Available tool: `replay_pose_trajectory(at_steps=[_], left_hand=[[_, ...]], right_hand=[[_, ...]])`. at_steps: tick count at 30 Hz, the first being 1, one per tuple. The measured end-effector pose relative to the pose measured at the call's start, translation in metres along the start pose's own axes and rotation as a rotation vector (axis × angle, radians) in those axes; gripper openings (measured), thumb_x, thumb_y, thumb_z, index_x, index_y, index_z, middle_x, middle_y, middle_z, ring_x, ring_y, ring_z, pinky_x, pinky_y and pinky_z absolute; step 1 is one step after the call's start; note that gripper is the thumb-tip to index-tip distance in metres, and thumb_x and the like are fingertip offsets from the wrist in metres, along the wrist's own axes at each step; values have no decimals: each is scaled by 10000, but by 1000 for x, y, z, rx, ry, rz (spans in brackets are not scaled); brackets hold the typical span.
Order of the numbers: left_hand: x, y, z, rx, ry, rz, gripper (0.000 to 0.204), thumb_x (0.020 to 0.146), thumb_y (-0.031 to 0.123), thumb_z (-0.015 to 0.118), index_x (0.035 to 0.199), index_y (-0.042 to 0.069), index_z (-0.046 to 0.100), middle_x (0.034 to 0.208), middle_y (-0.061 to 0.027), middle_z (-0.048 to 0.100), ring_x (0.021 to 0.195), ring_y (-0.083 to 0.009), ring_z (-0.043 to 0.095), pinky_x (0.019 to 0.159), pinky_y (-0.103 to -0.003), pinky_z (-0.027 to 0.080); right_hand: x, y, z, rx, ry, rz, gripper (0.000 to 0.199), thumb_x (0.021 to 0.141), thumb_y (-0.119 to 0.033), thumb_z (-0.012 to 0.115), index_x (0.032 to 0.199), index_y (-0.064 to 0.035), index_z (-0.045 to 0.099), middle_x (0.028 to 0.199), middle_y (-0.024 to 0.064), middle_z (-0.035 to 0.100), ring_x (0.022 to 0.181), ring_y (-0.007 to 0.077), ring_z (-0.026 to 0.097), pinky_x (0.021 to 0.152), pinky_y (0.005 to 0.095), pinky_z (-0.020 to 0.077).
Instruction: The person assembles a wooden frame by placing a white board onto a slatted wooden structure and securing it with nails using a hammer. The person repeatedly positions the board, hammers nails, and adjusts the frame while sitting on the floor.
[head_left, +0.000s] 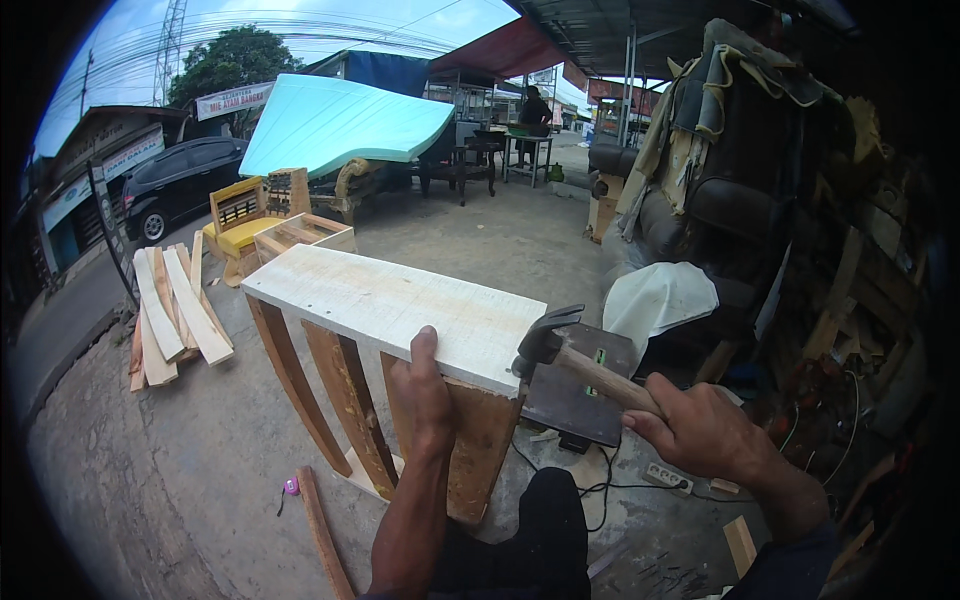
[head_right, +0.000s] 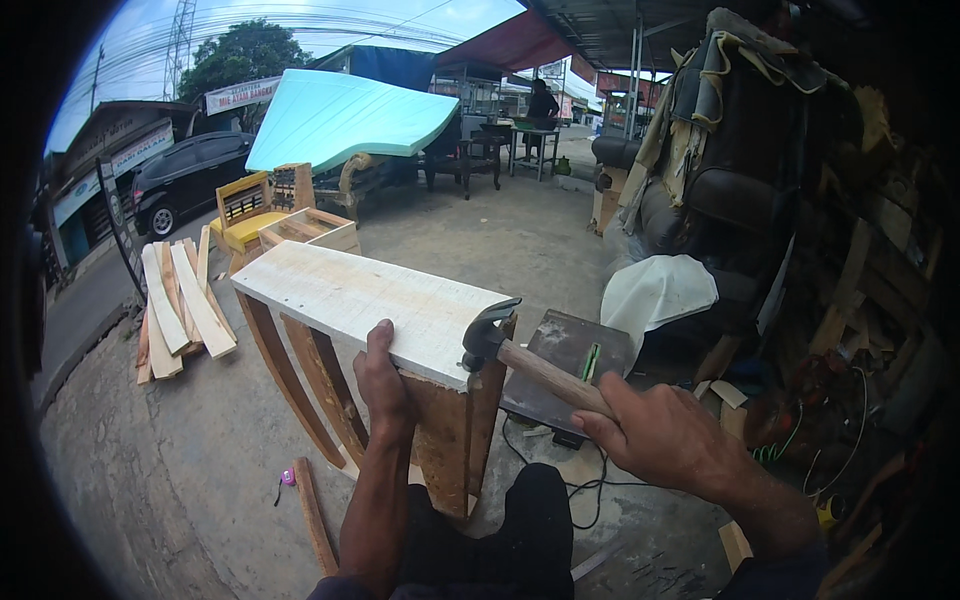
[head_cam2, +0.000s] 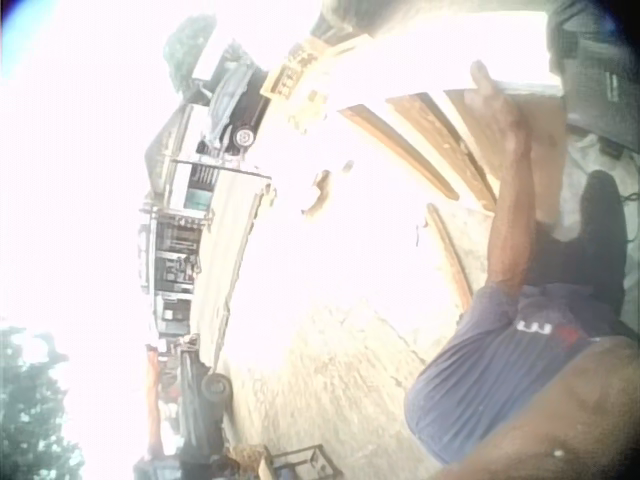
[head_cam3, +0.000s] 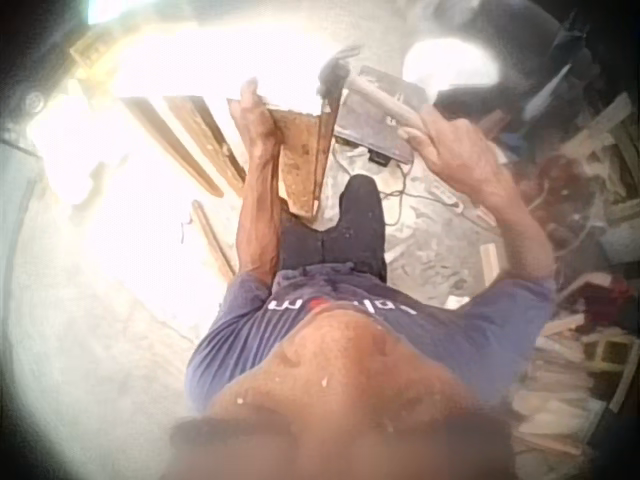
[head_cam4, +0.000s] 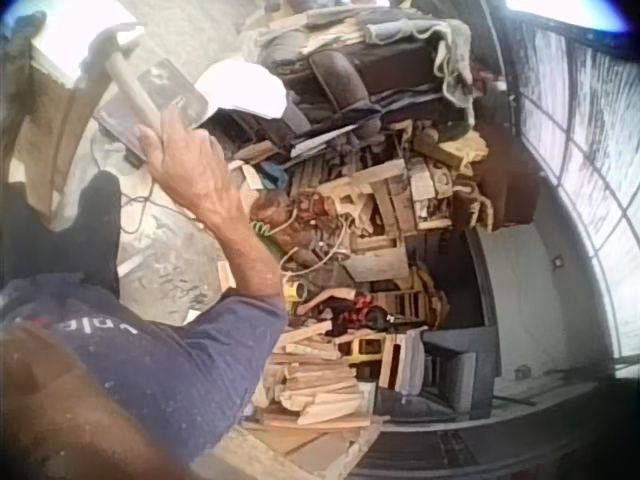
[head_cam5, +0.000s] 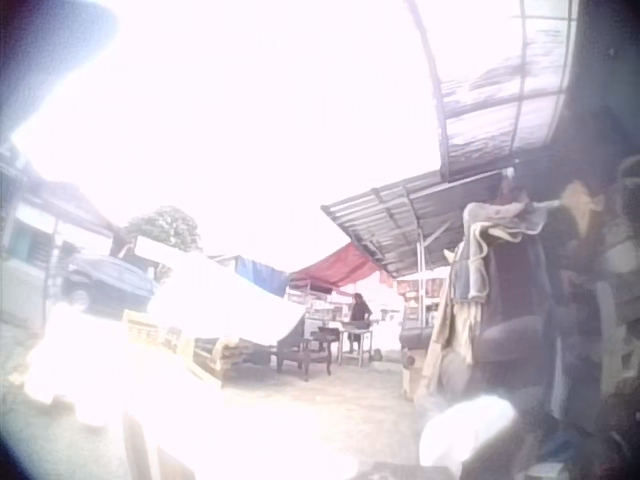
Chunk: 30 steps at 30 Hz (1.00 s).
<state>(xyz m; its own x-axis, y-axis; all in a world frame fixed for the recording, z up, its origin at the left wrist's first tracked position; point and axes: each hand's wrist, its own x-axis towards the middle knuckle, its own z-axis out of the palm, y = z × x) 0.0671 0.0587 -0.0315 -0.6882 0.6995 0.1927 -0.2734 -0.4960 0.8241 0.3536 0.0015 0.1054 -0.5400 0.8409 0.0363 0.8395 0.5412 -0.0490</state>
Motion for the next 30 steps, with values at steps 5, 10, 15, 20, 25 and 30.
replay_pose_trajectory(at_steps=[5,10,15,20,25,30], left_hand=[[21,-10,10,-95,65,-5,594,961,376,641,1317,-92,561,1253,-174,597,1164,-261,568,1054,-385,402],[22,-4,29,-130,50,23,702,1018,412,534,1462,-115,398,1408,-237,526,1261,-324,572,1082,-429,446],[9,-11,57,158,210,73,625,1048,399,429,1490,-43,415,1488,-242,502,1320,-372,555,1157,-488,438],[2,-17,69,203,188,106,614,1054,404,404,1520,5,424,1504,-237,500,1333,-385,551,1163,-538,445],[5,-11,50,175,68,75,699,1059,503,384,1530,-14,376,1514,-226,479,1370,-367,512,1178,-497,432],[17,-33,12,164,41,306,682,1106,506,340,1520,-34,389,1476,-195,510,1373,-314,479,1214,-415,326]], right_hand=[[-39,81,160,831,311,248,457,1051,-439,577,1056,17,591,736,212,672,675,362,717,577,435,505],[-121,102,412,1094,53,1319,633,1029,-574,518,960,30,696,813,176,732,754,349,738,736,458,551],[-278,59,602,1114,-174,1590,560,1003,-565,560,973,-28,720,699,162,663,705,307,721,707,457,574],[-315,78,624,568,18,1643,313,970,-340,601,1075,-57,687,1006,201,696,1008,422,697,882,532,553],[-287,151,614,410,108,1873,297,948,-191,605,1190,-20,583,1258,212,611,1100,426,667,897,540,566],[-279,185,616,399,-103,1790,268,909,-221,649,1065,-14,715,1119,233,729,1029,407,728,896,509,586]])
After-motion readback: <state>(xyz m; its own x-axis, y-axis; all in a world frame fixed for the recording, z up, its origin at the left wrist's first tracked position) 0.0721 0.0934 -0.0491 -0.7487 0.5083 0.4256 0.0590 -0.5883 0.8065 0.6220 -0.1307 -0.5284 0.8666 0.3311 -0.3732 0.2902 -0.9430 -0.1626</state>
